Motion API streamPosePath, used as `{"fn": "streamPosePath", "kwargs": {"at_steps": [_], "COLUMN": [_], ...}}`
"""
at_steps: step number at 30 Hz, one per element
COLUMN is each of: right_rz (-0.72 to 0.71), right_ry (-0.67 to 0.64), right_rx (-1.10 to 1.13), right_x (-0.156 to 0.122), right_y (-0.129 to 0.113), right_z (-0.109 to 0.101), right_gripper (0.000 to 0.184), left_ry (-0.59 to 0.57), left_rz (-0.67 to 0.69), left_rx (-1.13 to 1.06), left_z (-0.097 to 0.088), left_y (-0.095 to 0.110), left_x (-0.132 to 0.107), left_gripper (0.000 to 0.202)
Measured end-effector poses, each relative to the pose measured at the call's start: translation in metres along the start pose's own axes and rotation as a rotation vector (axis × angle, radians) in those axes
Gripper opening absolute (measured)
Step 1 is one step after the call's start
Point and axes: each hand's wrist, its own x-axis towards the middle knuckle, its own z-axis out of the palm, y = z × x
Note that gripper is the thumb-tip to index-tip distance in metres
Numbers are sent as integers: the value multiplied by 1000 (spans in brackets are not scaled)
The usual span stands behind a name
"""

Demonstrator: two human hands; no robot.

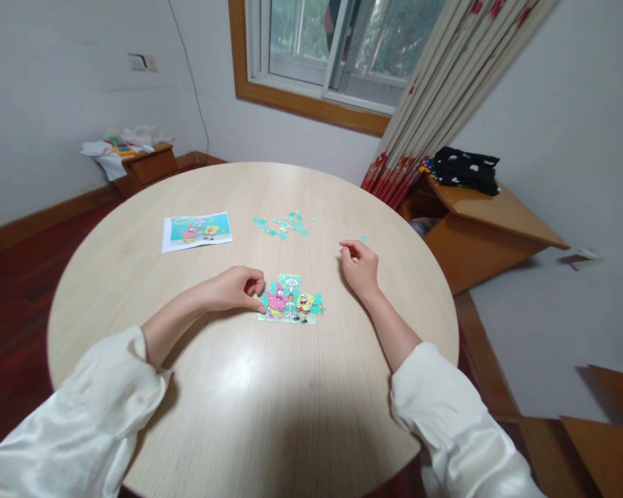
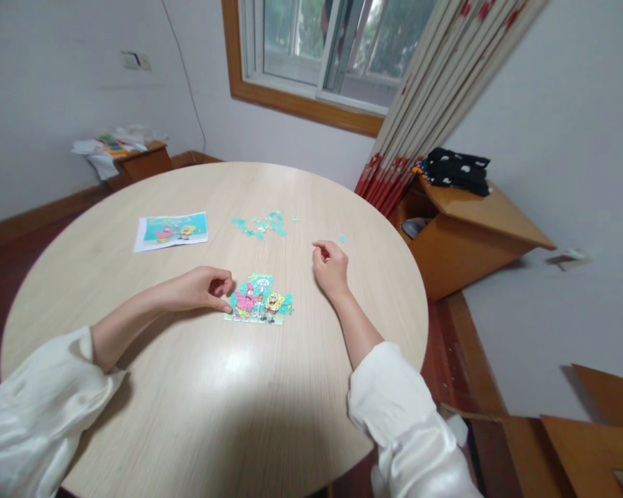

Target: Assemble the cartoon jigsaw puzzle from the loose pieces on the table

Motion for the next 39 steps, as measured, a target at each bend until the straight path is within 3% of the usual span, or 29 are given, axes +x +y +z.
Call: {"fn": "streamPosePath", "kwargs": {"at_steps": [7, 11, 15, 17, 20, 24, 29, 35, 39], "right_rz": [46, 122, 172, 178, 164, 85, 30, -30, 12], "right_ry": [88, 217, 224, 184, 85, -137, -281, -226, -187], "right_rx": [-143, -241, -297, -342, -423, -550, -587, -537, -540], "right_x": [16, 25, 31, 32, 30, 26, 22, 24, 25], "right_y": [31, 58, 82, 86, 84, 73, 63, 63, 71], "right_z": [-18, -41, -51, -49, -44, -38, -35, -38, -38], "right_gripper": [24, 28, 31, 33, 39, 44, 36, 24, 28], "left_ry": [40, 209, 413, 366, 165, -7, -4, 120, 71], "left_rz": [-1, 43, 102, 153, 199, 196, 208, 183, 187], "left_rx": [42, 42, 154, 242, 394, 516, 541, 370, 433], "left_z": [13, 21, 19, 17, 16, 22, 28, 24, 20], "left_y": [-1, -3, -6, -8, -8, -9, -12, -9, -8], "left_x": [5, 11, 13, 11, 7, 5, 8, 10, 7], "left_gripper": [28, 27, 40, 48, 55, 69, 68, 58, 68]}}
